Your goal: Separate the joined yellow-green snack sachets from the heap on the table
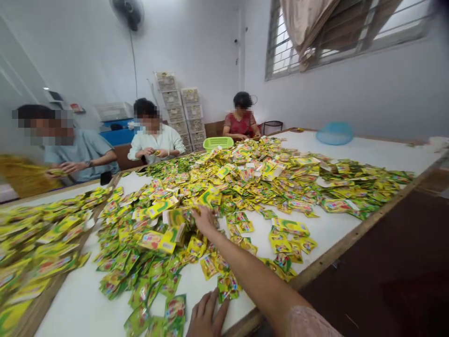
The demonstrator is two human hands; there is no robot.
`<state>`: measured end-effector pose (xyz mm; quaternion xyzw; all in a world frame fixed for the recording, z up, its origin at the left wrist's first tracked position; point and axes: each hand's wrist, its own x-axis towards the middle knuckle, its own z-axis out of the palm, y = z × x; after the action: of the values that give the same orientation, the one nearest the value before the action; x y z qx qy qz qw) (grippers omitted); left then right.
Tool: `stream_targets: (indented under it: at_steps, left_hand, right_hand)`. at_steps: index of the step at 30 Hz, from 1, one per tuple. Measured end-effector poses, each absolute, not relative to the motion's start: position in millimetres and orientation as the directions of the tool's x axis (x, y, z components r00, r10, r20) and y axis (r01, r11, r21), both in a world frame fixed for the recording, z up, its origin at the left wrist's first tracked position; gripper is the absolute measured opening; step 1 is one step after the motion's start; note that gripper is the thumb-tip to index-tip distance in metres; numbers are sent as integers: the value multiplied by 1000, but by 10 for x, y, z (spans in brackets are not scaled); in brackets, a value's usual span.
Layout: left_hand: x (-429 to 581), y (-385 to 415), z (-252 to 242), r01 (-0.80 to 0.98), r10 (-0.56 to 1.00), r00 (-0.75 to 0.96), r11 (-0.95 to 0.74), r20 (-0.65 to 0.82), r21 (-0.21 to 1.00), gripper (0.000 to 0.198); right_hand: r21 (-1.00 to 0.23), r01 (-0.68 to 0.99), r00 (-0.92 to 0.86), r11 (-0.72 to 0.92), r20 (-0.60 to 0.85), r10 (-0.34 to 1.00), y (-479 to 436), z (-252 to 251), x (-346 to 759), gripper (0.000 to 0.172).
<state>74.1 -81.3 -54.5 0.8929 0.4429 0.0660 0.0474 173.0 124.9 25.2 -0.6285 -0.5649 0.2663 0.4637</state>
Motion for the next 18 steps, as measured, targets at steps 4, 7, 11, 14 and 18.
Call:
stream_targets:
  at_steps: [4, 7, 11, 14, 18]
  left_hand:
    - [648, -872, -299, 666, 775, 617, -607, 136, 433, 67]
    - [595, -897, -144, 661, 888, 415, -443, 197, 606, 44]
    - [472, -828, 9, 641, 983, 42, -166, 181, 749, 30]
    - [417, -743, 113, 478, 991, -104, -24, 84, 878, 32]
    - [447, -709, 103, 141, 988, 71, 126, -137, 982, 34]
  right_hand:
    - [-908, 413, 157, 71, 148, 977, 1162, 368, 1823, 37]
    - [-929, 365, 114, 55, 103, 988, 989, 366, 2137, 38]
    - [-947, 319, 40, 41, 57, 998, 500, 279, 2489, 37]
    - [-951, 306, -119, 55, 20, 993, 47, 215, 2506, 31]
    - [-897, 420, -375, 138, -33, 927, -447, 134, 2281, 22]
